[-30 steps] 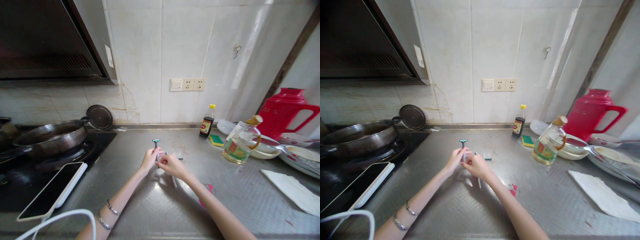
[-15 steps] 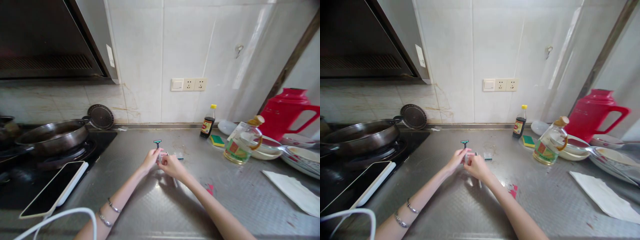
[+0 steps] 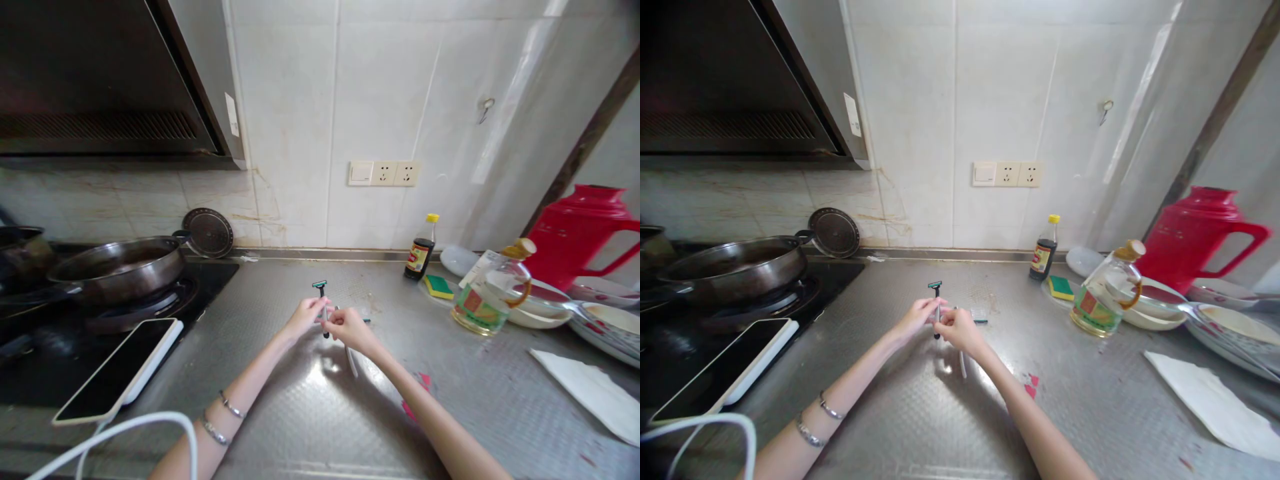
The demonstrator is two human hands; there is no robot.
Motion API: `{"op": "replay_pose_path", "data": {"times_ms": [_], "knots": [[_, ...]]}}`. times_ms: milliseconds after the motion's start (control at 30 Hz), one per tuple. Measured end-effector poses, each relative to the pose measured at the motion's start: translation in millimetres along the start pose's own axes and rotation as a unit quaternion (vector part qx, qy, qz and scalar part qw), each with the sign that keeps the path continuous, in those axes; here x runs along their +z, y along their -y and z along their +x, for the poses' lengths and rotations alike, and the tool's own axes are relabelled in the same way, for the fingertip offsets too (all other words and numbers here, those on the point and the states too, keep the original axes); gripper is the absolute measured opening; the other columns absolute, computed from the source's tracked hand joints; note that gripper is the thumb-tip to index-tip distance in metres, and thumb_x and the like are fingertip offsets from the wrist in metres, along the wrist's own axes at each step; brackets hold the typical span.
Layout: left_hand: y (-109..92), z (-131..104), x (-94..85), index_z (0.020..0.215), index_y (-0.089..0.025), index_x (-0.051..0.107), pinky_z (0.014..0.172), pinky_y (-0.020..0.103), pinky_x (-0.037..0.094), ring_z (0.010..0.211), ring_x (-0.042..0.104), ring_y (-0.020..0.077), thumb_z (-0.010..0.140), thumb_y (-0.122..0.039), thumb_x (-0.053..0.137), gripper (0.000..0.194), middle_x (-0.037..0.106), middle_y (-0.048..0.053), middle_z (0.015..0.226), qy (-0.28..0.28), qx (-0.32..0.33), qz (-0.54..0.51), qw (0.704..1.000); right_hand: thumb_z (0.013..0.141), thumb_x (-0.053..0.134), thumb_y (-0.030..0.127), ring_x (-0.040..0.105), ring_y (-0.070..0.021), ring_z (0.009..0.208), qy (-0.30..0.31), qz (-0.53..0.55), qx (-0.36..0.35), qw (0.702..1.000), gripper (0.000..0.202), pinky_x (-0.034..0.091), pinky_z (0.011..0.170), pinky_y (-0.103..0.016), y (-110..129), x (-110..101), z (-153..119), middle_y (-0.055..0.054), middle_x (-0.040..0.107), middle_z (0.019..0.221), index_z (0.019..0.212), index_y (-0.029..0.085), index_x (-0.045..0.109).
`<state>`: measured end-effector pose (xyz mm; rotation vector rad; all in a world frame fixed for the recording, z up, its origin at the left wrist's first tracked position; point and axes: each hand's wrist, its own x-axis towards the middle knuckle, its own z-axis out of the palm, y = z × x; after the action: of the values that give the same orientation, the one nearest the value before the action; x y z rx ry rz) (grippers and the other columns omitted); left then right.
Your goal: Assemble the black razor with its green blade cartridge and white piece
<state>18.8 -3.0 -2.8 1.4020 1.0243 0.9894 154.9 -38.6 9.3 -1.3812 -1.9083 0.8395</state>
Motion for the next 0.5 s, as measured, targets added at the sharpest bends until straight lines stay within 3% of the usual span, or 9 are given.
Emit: {"op": "replay_pose_path", "data": {"times_ms": [100, 233, 367, 500], "knots": [[0.8, 4.5, -11.9, 0.081, -0.011, 0.067, 0.067, 0.027, 0.045, 0.078, 0.062, 0.0191, 0.08, -0.046, 0.047, 0.04, 0.069, 0.01, 0.081, -0.031, 0.047, 0.132, 0.99, 0.066, 0.052, 0.021, 0.045, -0.0081, 0.045, -0.058, -0.078, -0.003, 0.995, 0.022, 0.028, 0.045, -0.018, -4.1, 0.1, 1.2, 0.001, 0.051, 0.042, 0.047, 0.012, 0.058], [-0.2, 3.8, -25.6, 0.07, -0.015, 0.068, 0.07, 0.026, 0.042, 0.071, 0.06, 0.0163, 0.074, -0.029, 0.055, 0.02, 0.068, 0.006, 0.073, -0.108, 0.071, 0.349, 0.928, 0.065, 0.055, 0.022, 0.04, -0.0071, 0.042, -0.064, -0.183, 0.016, 0.981, 0.023, 0.022, 0.042, -0.02, -9.4, 1.3, 1.7, 0.0, 0.047, 0.04, 0.043, 0.012, 0.057], [3.4, -3.8, -23.7, 0.069, -0.017, 0.067, 0.069, 0.026, 0.04, 0.075, 0.06, 0.018, 0.067, -0.029, 0.063, 0.012, 0.068, 0.007, 0.075, -0.087, 0.009, 0.44, 0.894, 0.066, 0.057, 0.024, 0.045, -0.0093, 0.044, -0.041, -0.255, 0.039, 0.965, 0.021, 0.022, 0.043, -0.022, -10.8, 2.2, 0.6, -0.004, 0.055, 0.046, 0.049, 0.012, 0.061], [13.6, -8.5, -14.9, 0.077, -0.017, 0.066, 0.073, 0.029, 0.04, 0.086, 0.058, 0.0221, 0.068, -0.032, 0.065, 0.018, 0.065, 0.01, 0.087, -0.094, 0.018, 0.514, 0.853, 0.067, 0.055, 0.028, 0.054, -0.0133, 0.05, -0.023, -0.283, 0.063, 0.957, 0.02, 0.025, 0.043, -0.022, -10.2, 2.4, -0.5, -0.008, 0.063, 0.057, 0.061, 0.013, 0.066]]}}
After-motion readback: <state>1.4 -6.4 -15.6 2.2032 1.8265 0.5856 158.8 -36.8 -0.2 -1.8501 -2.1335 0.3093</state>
